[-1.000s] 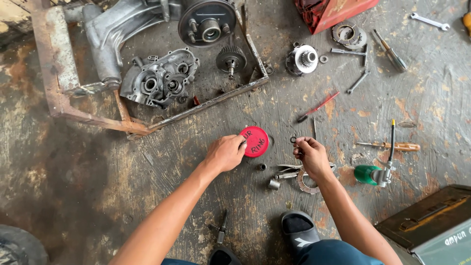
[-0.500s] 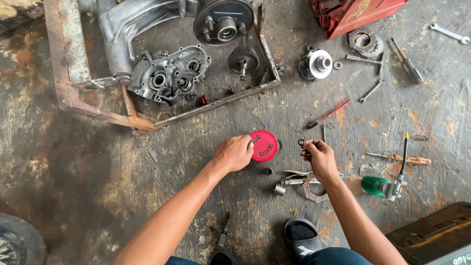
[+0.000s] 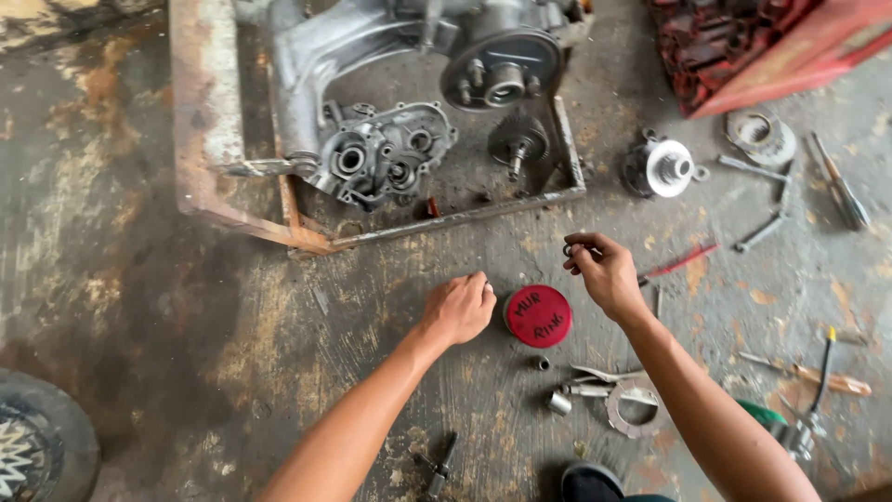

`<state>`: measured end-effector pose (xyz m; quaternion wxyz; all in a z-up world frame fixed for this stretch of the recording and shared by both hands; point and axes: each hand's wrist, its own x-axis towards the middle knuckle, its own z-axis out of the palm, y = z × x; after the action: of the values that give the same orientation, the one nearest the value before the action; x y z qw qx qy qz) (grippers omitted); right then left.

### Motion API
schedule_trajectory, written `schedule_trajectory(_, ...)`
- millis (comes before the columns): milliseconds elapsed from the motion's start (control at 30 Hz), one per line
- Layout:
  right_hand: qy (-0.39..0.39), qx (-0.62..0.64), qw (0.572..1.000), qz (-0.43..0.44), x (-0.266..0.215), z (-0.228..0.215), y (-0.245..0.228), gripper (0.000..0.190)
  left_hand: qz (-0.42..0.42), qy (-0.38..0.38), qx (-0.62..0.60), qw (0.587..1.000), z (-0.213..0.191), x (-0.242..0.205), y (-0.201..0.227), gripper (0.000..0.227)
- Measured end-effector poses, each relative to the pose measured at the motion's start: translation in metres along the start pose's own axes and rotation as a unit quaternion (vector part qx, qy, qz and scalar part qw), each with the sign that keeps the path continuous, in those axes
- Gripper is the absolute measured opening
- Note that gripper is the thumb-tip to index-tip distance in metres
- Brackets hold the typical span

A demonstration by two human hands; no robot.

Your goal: The person sits on the floor of a workshop and sorts small mechanical parts. They open a red-lidded container, pour out small metal rings, and then pour out small cylindrical metal pieces from a white container. They pick up and inspect the pieces by hand, separating them on the floor.

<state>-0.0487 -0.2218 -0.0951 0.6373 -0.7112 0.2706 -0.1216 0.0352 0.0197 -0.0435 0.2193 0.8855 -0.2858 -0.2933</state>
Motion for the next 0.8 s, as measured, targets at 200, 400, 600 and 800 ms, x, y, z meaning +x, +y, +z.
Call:
schedule_trajectory(200,-0.043,0.063,0.995,0.057,0.039,0.044,-0.009,0.018,-0.031,0.005,-0.029,0.999,-0.01,0.0,-0.024,0.04)
schedule_trajectory(400,0.047,0.24,0.96,0.136,0.086,0.057,-0.003,0.012,-0.083,-0.012,-0.065,0.994,-0.005,-0.003,-0.052,0.04)
schedule_trajectory(600,0.011,-0.343,0.939,0.01,0.17,0.041,0.068,0.025,-0.096,0.017,-0.099,0.99,-0.011,-0.002,-0.057,0.04)
schedule_trajectory(800,-0.058,-0.564,0.824,0.006,0.214,0.068,0.112,0.042,-0.102,0.036,-0.109,0.988,-0.02,-0.002,-0.052,0.04)
